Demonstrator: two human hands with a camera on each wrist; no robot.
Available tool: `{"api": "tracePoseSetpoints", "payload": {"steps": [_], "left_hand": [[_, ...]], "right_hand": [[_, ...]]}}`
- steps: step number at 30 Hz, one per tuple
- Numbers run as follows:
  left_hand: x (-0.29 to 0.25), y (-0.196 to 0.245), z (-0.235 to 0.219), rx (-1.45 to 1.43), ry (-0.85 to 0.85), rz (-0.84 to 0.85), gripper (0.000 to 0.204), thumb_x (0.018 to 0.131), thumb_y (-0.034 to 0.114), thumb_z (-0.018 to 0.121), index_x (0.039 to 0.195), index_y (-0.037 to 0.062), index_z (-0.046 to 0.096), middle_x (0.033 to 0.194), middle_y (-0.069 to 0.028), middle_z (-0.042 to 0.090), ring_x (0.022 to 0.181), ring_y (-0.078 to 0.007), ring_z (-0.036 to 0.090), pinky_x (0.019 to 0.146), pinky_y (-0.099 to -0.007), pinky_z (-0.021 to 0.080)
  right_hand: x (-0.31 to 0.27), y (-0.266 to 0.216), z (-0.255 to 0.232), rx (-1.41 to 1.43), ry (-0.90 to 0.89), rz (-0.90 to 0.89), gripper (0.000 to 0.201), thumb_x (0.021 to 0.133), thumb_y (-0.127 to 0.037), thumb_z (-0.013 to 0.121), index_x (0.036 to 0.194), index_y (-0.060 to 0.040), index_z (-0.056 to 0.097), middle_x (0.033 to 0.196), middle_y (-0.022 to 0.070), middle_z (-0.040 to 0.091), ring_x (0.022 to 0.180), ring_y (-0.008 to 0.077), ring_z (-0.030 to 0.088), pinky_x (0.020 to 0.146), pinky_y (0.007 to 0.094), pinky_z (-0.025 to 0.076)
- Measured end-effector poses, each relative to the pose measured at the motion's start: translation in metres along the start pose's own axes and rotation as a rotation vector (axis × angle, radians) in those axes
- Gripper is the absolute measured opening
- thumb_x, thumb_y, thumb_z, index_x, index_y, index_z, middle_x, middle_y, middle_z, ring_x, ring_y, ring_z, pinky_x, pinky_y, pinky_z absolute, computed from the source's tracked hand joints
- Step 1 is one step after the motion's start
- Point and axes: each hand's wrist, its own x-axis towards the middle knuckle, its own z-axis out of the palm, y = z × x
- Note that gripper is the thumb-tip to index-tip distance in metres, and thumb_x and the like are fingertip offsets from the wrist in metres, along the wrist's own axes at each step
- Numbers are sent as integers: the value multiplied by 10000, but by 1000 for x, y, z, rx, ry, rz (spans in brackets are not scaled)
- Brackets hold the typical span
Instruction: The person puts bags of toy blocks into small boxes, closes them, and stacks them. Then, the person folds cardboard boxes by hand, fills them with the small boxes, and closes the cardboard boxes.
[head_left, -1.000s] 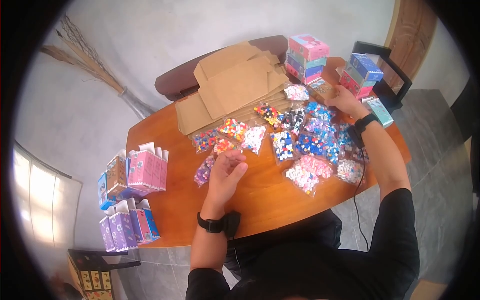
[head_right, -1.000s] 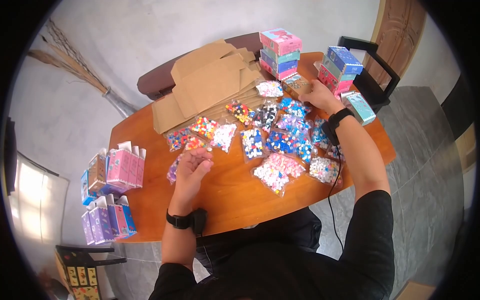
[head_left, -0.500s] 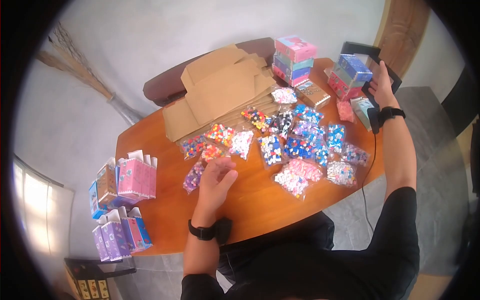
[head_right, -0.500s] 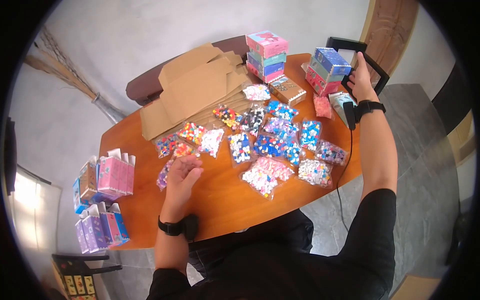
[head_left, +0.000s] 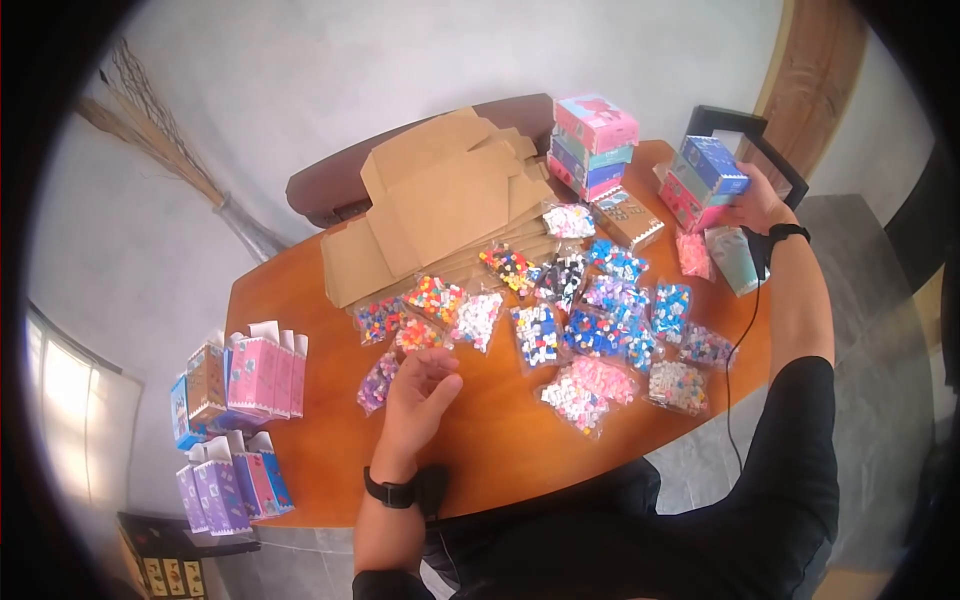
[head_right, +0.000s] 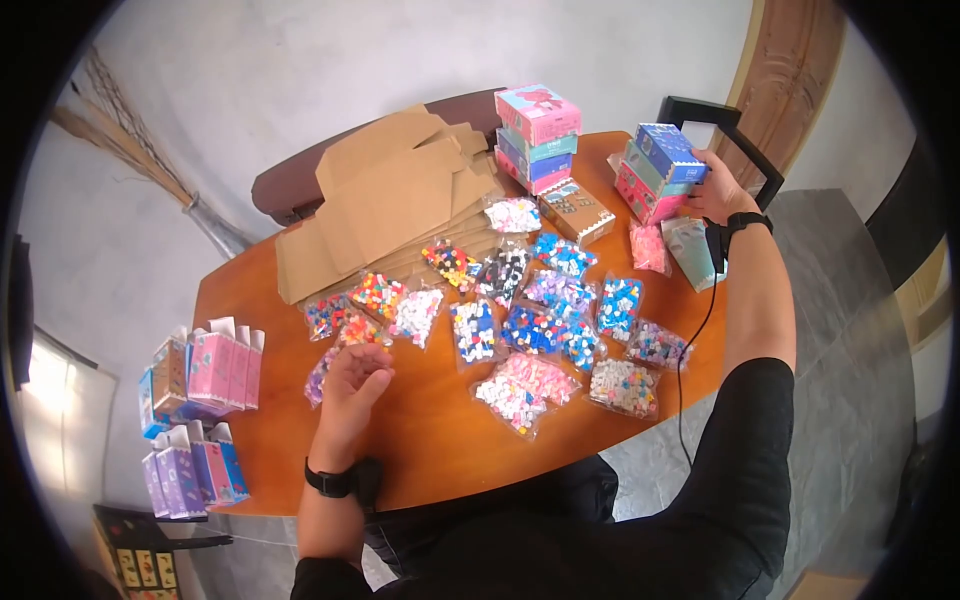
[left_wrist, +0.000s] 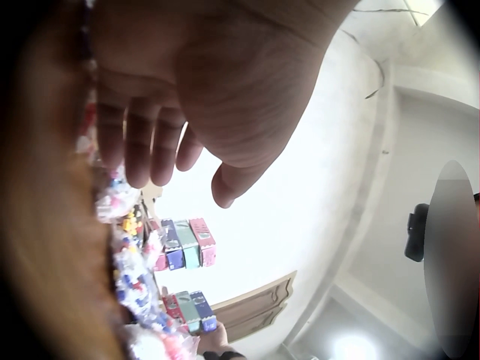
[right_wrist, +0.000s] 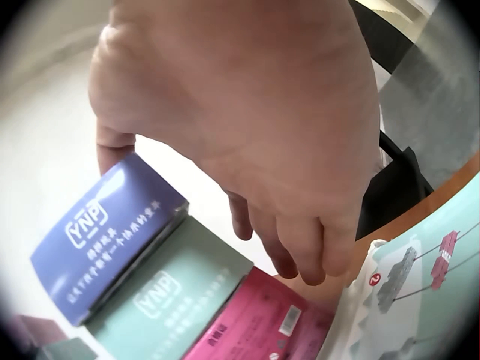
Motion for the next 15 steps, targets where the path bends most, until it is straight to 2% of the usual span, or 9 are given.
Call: {"api": "tracePoseSetpoints", "payload": {"steps": [2,4,5,7,11,15], "left_hand": [[0,-1,0,2,-12,-10,371,904,81,701,1234,27,538,1117,-69,604,985,-142,584,856,-281,501],[-1,-3,1,-7,-22,-5,383,906,88,702,1245,28,534,1116,-70,605,983,-142,584,853,-278,504],[-1,-3,1,-4,-21,-10,383,906,88,702,1245,28,534,1116,-70,605,983,-142,584,853,-278,504],[-2,-1,2,-4,-25,-11,391,905,92,703,1252,28,534,1118,-72,605,980,-143,586,854,-278,503],[-3,3,3,-11,-27,-17,396,903,92,705,1255,28,536,1121,-74,607,981,-144,586,857,-278,503],[-4,4,3,1,-29,-13,396,898,87,708,1252,28,540,1119,-74,610,981,-145,586,853,-279,506]], "right_hand": [[3,4,6,-36,4,-8,924,821,-698,488,1476,-51,410,1496,271,399,1362,444,389,1147,564,231],[5,3,13,85,-51,-34,813,896,-631,417,1489,-75,387,1508,242,387,1336,470,407,1113,625,263],[6,1,16,89,-53,-29,813,896,-631,417,1489,-75,387,1508,242,387,1336,470,407,1113,625,263],[8,-1,22,106,-20,45,785,908,-624,388,1481,-88,399,1523,210,380,1348,486,379,1098,675,239],[2,-3,37,154,32,83,783,909,-627,368,1482,-95,400,1537,213,357,1370,482,347,1114,666,220],[8,4,39,320,-172,78,787,906,-623,378,1489,-95,392,1537,214,355,1380,445,343,1122,661,199]]}}
